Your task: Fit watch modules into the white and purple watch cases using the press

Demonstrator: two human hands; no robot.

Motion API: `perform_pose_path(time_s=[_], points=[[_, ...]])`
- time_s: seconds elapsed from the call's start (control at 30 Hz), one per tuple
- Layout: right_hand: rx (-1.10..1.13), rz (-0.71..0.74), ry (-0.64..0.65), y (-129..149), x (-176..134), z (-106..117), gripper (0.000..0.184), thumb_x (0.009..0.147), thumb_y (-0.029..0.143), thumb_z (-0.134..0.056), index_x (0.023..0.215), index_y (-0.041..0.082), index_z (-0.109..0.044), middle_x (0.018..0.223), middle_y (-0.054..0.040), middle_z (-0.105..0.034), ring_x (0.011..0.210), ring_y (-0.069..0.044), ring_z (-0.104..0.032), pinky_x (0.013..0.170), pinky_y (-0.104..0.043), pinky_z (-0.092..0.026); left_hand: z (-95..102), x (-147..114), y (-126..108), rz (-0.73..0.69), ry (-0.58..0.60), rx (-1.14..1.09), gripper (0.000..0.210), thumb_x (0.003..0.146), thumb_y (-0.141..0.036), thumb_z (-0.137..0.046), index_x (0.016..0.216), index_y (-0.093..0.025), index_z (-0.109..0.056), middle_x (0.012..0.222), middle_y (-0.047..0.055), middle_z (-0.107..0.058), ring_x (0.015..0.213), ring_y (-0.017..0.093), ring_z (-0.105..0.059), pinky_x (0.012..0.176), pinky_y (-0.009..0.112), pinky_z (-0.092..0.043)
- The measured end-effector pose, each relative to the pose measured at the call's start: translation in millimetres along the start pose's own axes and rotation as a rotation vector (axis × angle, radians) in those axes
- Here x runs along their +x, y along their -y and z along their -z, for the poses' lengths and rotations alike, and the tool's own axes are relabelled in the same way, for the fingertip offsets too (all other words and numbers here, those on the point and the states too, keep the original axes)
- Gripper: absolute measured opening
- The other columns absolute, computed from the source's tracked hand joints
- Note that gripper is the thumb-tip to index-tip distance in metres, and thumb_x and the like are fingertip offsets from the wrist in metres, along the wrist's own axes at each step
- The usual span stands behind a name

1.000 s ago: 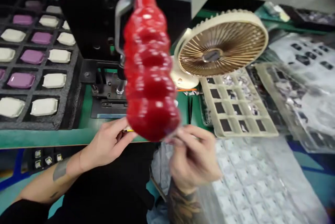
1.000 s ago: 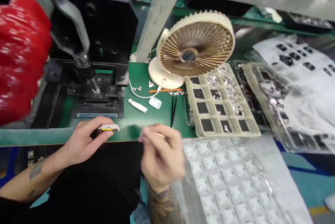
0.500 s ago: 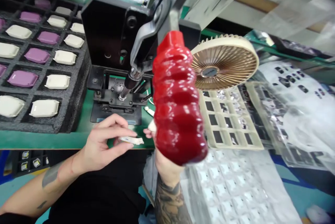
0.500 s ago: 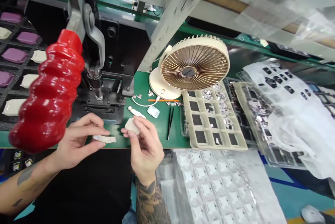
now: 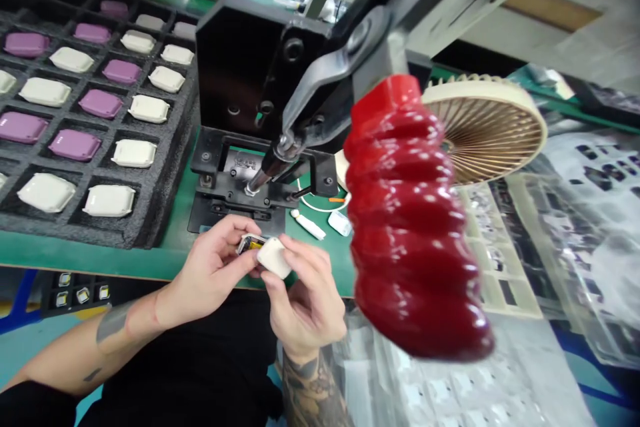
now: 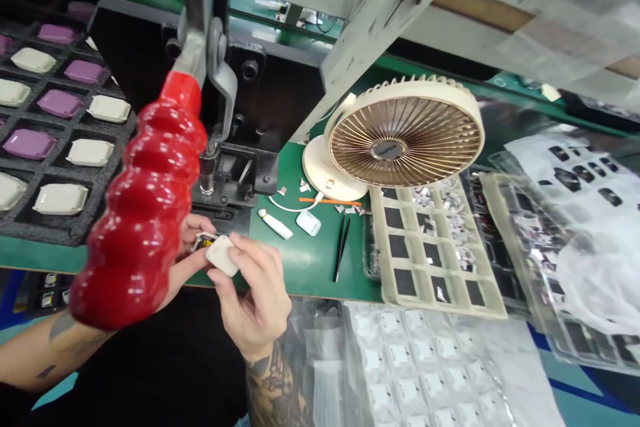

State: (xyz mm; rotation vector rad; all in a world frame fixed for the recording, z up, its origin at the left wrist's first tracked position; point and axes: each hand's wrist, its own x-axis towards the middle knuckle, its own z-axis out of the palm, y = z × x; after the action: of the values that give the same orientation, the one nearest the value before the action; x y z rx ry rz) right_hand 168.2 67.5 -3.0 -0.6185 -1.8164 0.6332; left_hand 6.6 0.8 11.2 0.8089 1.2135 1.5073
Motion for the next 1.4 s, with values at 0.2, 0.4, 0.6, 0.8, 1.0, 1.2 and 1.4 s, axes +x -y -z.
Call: perform_pose_path(time_s=[0.2,0.4,0.6,0.8,1.0,1.2,1.4], points=[[0.006,-0.047,0.081,-8.6,6.0,7.3,0.039,0.101,0.008,-0.078,0.137,0.022,-0.078,0.135,-0.0138,-0.081,0.12,-0.03,-0.077,0.099,-0.054,-0.067,3.9,-3.1,6.8,0.072,0.117,-0.122,0.04,0.109,-0.033,-0.076,0.147,-0.023,-0.071,0.12,0.009,-0.085,0.098,0.023,-0.086,0.087,0.033,-0.072],[-0.034,-0.001,0.296,-9.2,9.5,10.2,0.047,0.104,0.01,-0.075,0.144,0.033,-0.075,0.138,-0.0094,-0.08,0.124,-0.032,-0.073,0.105,-0.059,-0.065,6.2,-4.6,6.1,0.027,0.118,-0.08,0.044,0.11,-0.037,-0.074,0.151,-0.023,-0.072,0.125,0.012,-0.085,0.097,0.026,-0.084,0.089,0.04,-0.073],[0.046,-0.194,0.165,-10.3,4.6,9.7,0.048,0.107,0.029,-0.076,0.154,0.029,-0.069,0.147,-0.0145,-0.072,0.136,-0.035,-0.07,0.111,-0.057,-0.064,5.9,-2.0,7.5,0.017,0.132,-0.088,0.036,0.113,-0.036,-0.071,0.147,-0.024,-0.074,0.129,0.011,-0.084,0.11,0.026,-0.084,0.098,0.041,-0.073],[0.142,-0.265,0.192,-7.1,12.8,9.5,0.009,0.109,0.023,-0.072,0.115,0.026,-0.079,0.111,-0.0066,-0.079,0.104,-0.023,-0.076,0.093,-0.039,-0.064,8.8,-5.0,5.2,-0.053,0.163,0.019,0.027,0.115,-0.032,-0.068,0.138,-0.023,-0.078,0.128,0.008,-0.085,0.105,0.021,-0.086,0.093,0.03,-0.073],[0.192,-0.244,0.204,3.7,16.5,8.2,0.009,0.109,0.021,-0.071,0.114,0.024,-0.078,0.109,-0.0065,-0.079,0.102,-0.022,-0.076,0.092,-0.036,-0.064,13.0,-16.6,11.0,-0.456,-0.003,0.536,0.023,0.108,-0.016,-0.073,0.127,-0.025,-0.082,0.115,0.005,-0.089,0.095,0.021,-0.087,0.09,0.026,-0.07],[0.088,-0.189,0.126,9.5,8.4,-1.6,0.02,0.111,0.039,-0.075,0.117,0.021,-0.075,0.11,-0.0092,-0.079,0.103,-0.022,-0.076,0.092,-0.037,-0.066,24.7,-22.5,16.1,-0.212,-0.054,0.469,0.021,0.11,-0.031,-0.076,0.129,-0.026,-0.079,0.116,0.003,-0.088,0.096,0.022,-0.087,0.086,0.027,-0.07],[0.085,-0.18,0.069,11.0,-6.3,-17.9,0.028,0.111,0.049,-0.073,0.113,0.021,-0.071,0.108,-0.0099,-0.08,0.101,-0.022,-0.078,0.094,-0.037,-0.069,29.0,-25.7,12.1,-0.145,-0.08,0.495,0.017,0.108,-0.036,-0.079,0.122,-0.027,-0.08,0.114,-0.001,-0.088,0.096,0.017,-0.085,0.097,0.02,-0.066]])
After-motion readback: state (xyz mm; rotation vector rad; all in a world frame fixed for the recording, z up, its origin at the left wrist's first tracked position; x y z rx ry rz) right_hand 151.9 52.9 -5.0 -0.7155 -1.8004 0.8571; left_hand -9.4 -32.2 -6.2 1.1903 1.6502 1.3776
